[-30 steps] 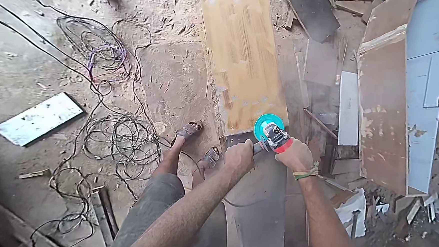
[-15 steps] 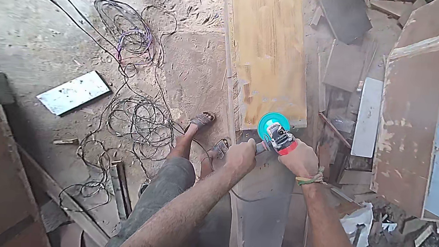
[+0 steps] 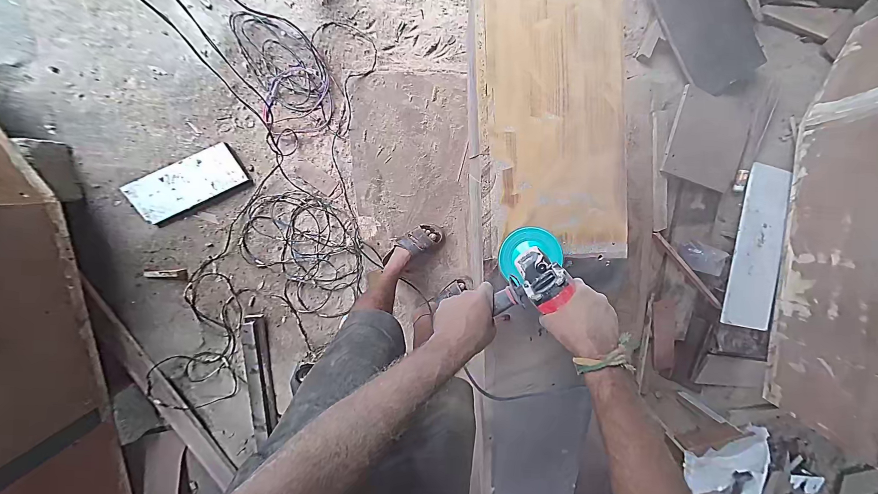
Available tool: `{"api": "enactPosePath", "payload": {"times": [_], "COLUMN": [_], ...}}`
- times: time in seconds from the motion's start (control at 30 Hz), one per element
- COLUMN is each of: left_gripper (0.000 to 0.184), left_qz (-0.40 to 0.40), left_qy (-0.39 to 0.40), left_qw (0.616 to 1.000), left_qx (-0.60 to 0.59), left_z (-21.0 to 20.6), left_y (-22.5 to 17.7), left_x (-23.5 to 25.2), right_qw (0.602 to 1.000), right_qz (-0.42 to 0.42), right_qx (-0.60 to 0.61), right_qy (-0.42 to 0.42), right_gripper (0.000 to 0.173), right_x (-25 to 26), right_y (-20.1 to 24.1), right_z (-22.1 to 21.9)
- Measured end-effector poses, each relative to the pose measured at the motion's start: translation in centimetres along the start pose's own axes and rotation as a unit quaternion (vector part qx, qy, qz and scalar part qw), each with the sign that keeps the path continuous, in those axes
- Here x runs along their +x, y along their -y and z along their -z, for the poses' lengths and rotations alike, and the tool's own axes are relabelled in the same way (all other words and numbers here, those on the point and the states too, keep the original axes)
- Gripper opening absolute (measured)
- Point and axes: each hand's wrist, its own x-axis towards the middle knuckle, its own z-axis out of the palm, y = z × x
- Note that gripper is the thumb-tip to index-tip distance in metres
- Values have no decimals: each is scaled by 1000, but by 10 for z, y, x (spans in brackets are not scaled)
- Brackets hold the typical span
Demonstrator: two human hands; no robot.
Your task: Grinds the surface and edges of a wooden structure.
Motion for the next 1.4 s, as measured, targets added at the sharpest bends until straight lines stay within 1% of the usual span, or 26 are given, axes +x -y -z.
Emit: {"api": "enactPosePath", "payload": {"times": [0.2,0.27,0.4,0.5,0.57,0.63,0.7,0.8,0.87,1.0,1.07,1.13,1.23,1.4], "left_gripper": [38,38,37,35,33,33,34,36,34,36,35,34,34,33], "left_qz": [12,9,-28,-59,-77,-83,-80,-43,-22,17,31,28,8,-24], "left_qy": [-14,-15,-9,-25,-34,-26,-17,-2,0,-6,-4,-6,0,22], "left_qw": [1000,1000,1000,998,996,996,997,999,999,999,999,998,997,996], "left_qx": [4,6,2,7,8,11,10,15,23,30,39,53,72,80], "left_z": [0,2,11,20,25,29,25,13,7,-7,-12,-15,-16,-4], "left_y": [11,8,-17,-41,-55,-61,-54,-30,-16,8,14,12,-3,-27], "left_x": [-3,-2,10,24,30,29,24,14,8,-2,-8,-9,-5,4], "right_qw": [1000,1000,999,996,994,992,994,997,999,999,998,998,997,994], "right_qz": [15,14,-30,-65,-77,-81,-72,-49,-28,11,22,22,-6,-50], "right_qx": [-2,0,15,35,54,66,60,45,42,46,50,55,70,95], "right_qy": [3,5,-12,-40,-60,-65,-56,-31,-17,5,23,29,17,6], "right_gripper": [66,66,68,69,70,69,68,70,70,70,72,72,71,70], "right_x": [-3,-1,5,16,26,30,26,12,7,0,-2,-1,0,7], "right_y": [10,8,-9,-26,-37,-44,-42,-25,-16,-3,0,-6,-23,-41], "right_z": [0,1,14,23,26,24,19,6,-3,-18,-25,-29,-33,-26]}}
